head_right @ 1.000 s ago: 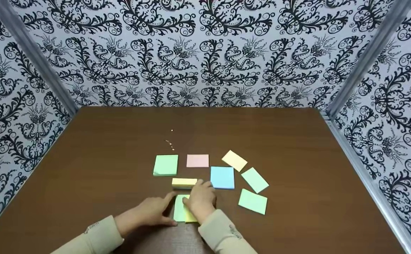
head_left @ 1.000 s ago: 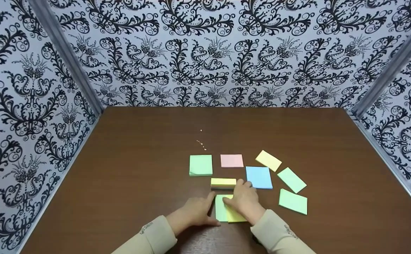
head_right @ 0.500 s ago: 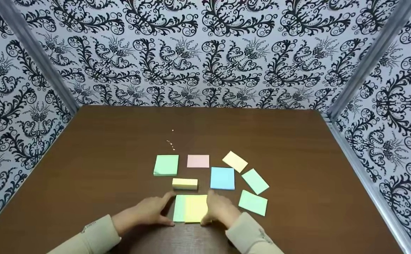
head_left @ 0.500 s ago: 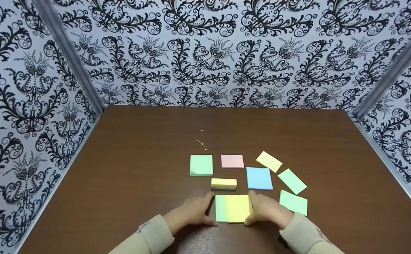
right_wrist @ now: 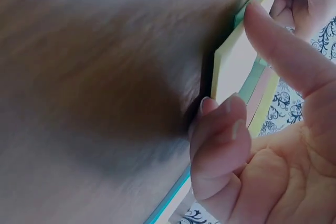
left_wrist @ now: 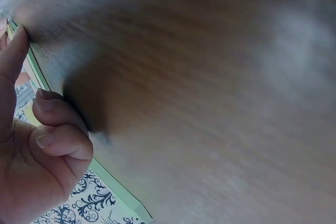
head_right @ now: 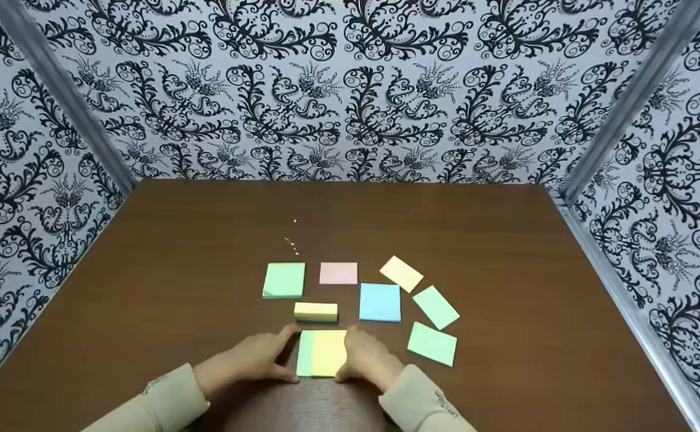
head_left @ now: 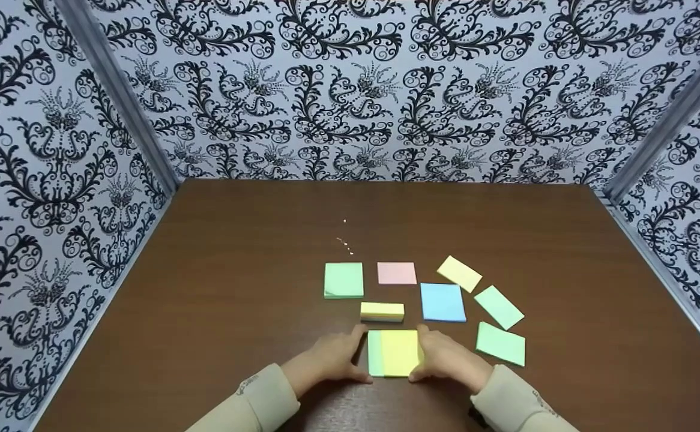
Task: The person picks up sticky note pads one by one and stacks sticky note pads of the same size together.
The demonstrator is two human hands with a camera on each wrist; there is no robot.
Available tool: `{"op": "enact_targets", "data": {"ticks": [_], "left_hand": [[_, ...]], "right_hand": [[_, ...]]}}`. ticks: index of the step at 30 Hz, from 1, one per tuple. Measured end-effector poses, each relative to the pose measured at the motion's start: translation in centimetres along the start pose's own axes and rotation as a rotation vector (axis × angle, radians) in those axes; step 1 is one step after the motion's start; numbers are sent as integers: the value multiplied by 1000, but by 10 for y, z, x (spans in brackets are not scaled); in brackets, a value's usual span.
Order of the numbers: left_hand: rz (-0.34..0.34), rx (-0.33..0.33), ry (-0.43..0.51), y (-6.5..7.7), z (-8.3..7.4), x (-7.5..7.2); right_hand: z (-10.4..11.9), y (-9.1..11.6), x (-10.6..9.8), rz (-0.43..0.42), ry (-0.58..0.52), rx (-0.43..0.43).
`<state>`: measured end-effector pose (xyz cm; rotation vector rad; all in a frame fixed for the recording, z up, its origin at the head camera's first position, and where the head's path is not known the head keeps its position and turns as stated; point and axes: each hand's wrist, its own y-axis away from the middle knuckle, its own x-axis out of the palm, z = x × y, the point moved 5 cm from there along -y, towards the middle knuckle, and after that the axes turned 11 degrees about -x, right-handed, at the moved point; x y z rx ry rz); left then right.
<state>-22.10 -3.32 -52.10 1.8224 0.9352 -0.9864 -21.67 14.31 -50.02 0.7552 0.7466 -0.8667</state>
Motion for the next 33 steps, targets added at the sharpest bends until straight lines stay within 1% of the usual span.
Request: {"op": "enact_targets", "data": {"ticks": [7, 18, 25, 33], "left_hand": [[4, -19, -9, -1, -1, 0], [-13, -27, -13, 1, -2, -1], [-34, -19, -19, 0, -2, -1], [-84, 26, -46, -1, -2, 2]], "right_hand": [[7, -5, 5, 11, -11, 6], [14, -8, 9, -9, -33, -9], [15, -10, 12, 11, -50, 10], [17, -10, 12, 23, -24, -27]]}}
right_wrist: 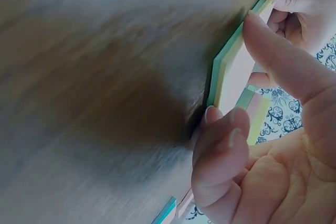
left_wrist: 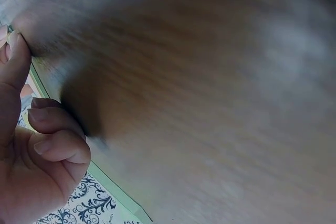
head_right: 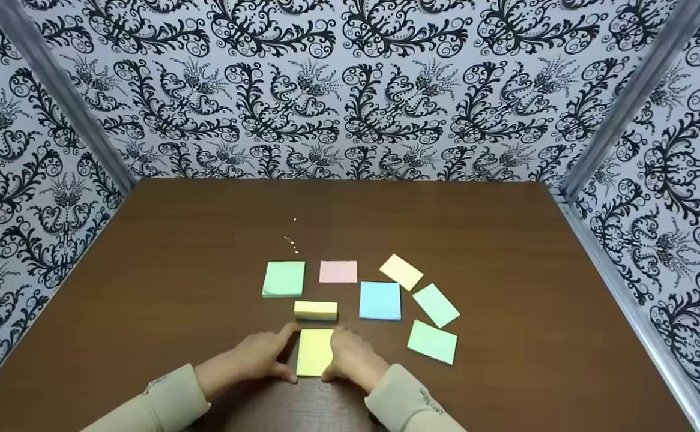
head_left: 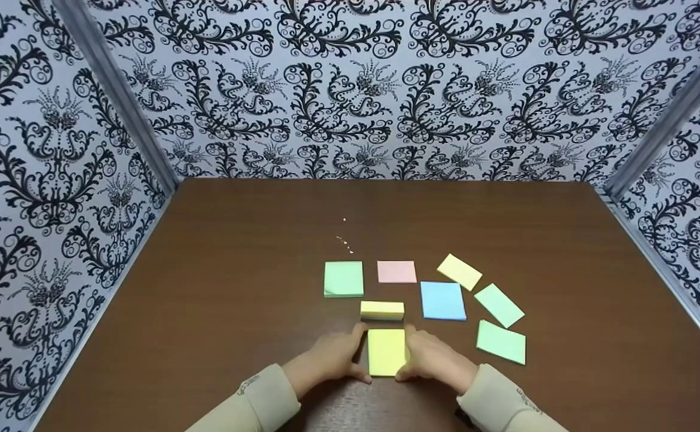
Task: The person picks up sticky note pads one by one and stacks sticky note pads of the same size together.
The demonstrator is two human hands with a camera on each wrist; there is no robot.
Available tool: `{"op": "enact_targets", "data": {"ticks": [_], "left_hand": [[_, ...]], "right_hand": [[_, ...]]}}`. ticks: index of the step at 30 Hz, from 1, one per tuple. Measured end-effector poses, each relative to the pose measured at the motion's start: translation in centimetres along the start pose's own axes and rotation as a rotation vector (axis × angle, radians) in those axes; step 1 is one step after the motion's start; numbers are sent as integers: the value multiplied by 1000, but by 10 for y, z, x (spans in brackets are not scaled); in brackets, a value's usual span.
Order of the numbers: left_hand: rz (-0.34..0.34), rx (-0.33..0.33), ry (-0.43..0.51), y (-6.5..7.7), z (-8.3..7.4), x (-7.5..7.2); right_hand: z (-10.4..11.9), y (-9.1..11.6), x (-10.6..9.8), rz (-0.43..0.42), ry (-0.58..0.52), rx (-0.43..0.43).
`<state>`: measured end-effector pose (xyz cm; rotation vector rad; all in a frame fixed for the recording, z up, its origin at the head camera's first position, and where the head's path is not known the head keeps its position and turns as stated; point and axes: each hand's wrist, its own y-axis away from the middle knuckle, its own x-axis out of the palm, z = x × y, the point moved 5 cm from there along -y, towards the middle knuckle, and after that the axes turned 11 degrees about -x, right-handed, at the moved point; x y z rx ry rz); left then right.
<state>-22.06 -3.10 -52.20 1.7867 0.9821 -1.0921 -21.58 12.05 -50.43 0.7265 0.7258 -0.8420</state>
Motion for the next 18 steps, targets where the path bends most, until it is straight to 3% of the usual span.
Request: {"op": "enact_targets", "data": {"ticks": [18], "left_hand": [[30, -34, 116, 0, 1, -1]], "right_hand": [[3, 0, -2, -33, 33, -8]]}}
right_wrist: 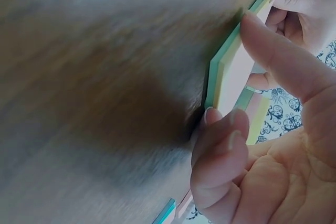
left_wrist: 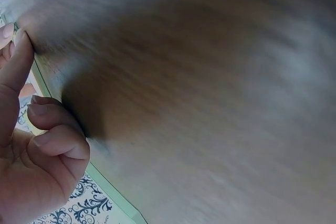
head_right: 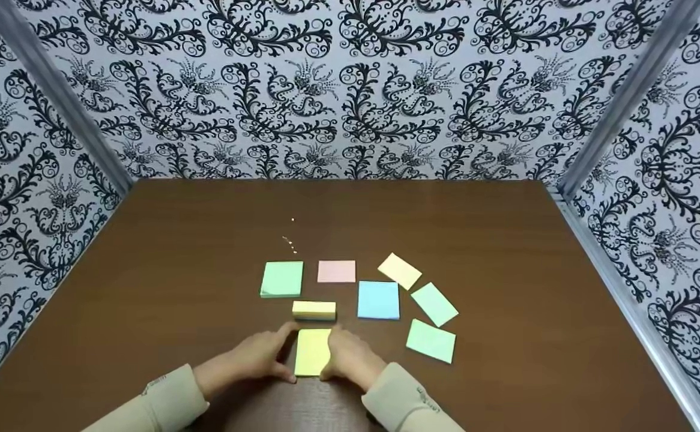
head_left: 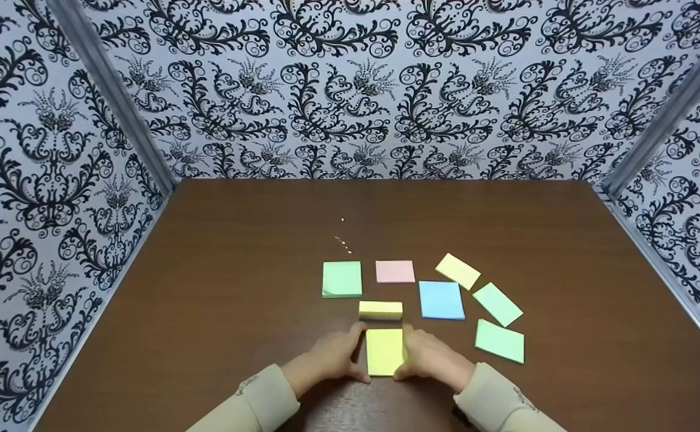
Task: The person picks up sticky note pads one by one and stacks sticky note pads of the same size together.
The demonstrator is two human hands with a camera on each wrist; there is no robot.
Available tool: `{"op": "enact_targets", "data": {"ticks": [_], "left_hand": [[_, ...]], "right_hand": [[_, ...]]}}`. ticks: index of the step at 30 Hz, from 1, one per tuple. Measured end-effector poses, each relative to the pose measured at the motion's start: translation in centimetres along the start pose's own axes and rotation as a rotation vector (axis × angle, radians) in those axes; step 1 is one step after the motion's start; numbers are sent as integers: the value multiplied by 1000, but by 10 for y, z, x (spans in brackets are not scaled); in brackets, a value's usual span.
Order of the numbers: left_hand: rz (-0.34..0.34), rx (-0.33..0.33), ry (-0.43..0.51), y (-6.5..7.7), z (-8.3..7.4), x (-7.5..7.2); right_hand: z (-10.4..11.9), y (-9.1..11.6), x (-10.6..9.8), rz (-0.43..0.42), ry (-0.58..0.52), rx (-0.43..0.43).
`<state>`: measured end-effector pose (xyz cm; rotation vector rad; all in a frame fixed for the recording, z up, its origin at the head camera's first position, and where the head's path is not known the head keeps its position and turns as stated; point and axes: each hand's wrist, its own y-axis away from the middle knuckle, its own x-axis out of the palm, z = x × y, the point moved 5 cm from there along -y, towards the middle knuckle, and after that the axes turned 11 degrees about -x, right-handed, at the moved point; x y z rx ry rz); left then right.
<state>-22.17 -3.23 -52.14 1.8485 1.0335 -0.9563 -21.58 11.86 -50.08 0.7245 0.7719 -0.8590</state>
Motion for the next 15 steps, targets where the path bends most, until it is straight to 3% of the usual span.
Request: {"op": "enact_targets", "data": {"ticks": [15], "left_hand": [[96, -73, 77, -1, 0, 0]], "right_hand": [[-2, -2, 2, 28, 35, 28]]}}
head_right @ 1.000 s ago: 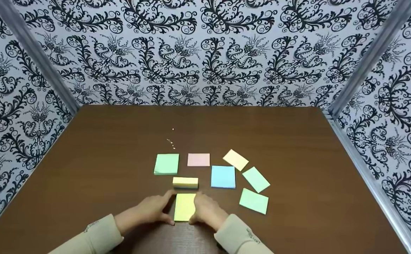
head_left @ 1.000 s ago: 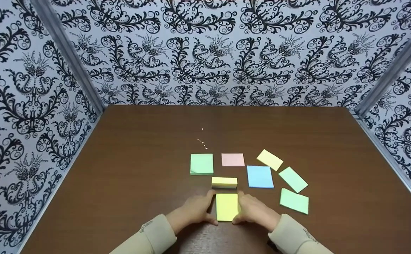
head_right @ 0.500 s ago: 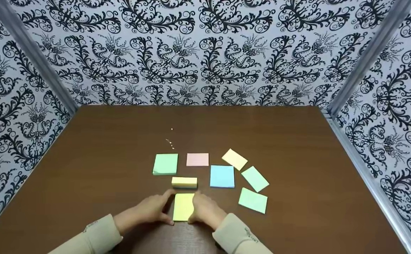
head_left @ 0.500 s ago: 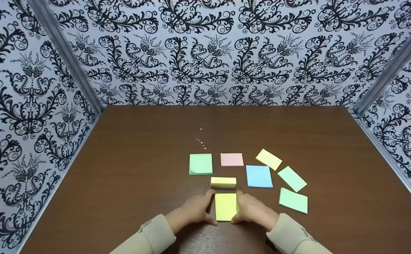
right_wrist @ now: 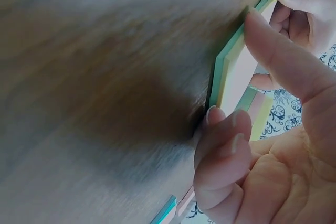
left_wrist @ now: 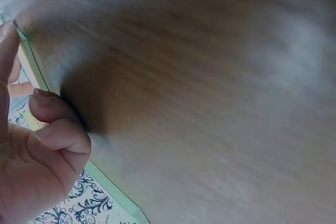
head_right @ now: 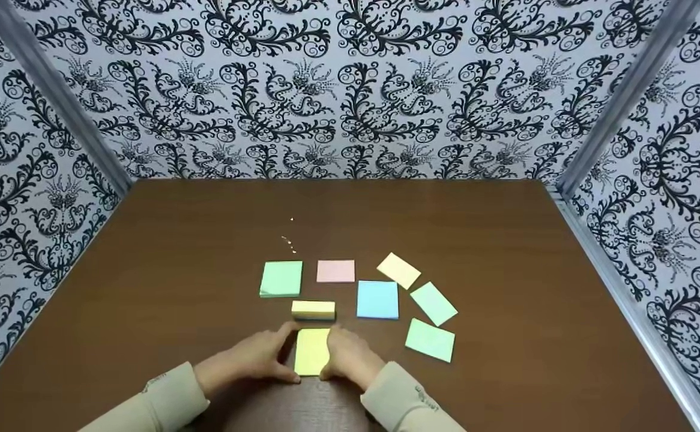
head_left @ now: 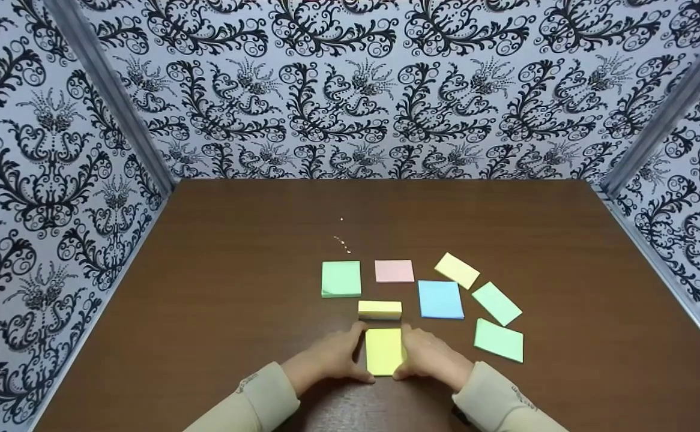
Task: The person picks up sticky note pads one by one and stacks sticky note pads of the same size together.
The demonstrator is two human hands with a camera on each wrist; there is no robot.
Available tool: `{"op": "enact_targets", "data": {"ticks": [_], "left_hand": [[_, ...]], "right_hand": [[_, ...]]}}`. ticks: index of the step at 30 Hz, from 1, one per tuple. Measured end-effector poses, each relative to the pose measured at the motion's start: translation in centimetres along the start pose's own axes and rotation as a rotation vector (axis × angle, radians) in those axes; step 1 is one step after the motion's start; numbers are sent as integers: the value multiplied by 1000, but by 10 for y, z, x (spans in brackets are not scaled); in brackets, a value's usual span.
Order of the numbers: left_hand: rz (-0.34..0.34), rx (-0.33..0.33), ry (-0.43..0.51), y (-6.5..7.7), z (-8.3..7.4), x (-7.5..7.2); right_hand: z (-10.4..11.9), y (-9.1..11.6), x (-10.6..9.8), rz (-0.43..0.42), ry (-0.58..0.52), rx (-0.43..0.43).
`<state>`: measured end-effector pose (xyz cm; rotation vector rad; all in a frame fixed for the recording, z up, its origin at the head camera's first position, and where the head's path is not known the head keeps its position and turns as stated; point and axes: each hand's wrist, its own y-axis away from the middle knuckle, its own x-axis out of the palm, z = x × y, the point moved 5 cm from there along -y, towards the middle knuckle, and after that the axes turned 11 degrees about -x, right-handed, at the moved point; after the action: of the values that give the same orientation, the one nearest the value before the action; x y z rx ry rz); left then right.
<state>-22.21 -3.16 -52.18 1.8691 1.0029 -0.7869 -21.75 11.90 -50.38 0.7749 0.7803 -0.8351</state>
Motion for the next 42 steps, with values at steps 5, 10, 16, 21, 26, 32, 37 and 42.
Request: {"op": "enact_targets", "data": {"ticks": [5, 10, 16, 21, 26, 32, 37, 42], "left_hand": [[-24, 0, -4, -2, -3, -2], [-34, -15, -3, -2, -5, -5], [-34, -21, 12, -1, -5, -6], [-30, -17, 35, 0, -4, -4], [-29, -2, 25, 1, -2, -1], [-26, 30, 29, 1, -1, 0], [-31, 11, 48, 0, -2, 0], [-35, -21, 68, 1, -1, 0]], "right_hand": [[-1, 0, 0, -6, 1, -3], [-1, 0, 0, -17, -39, -32], [0, -2, -1, -9, -59, -58], [-2, -5, -1, 8, -39, -51], [-4, -7, 0, 32, -36, -44], [-5, -9, -1, 51, -33, -35], [-5, -10, -3, 47, -50, -27], [-4, -10, -4, 36, -49, -37]]}}
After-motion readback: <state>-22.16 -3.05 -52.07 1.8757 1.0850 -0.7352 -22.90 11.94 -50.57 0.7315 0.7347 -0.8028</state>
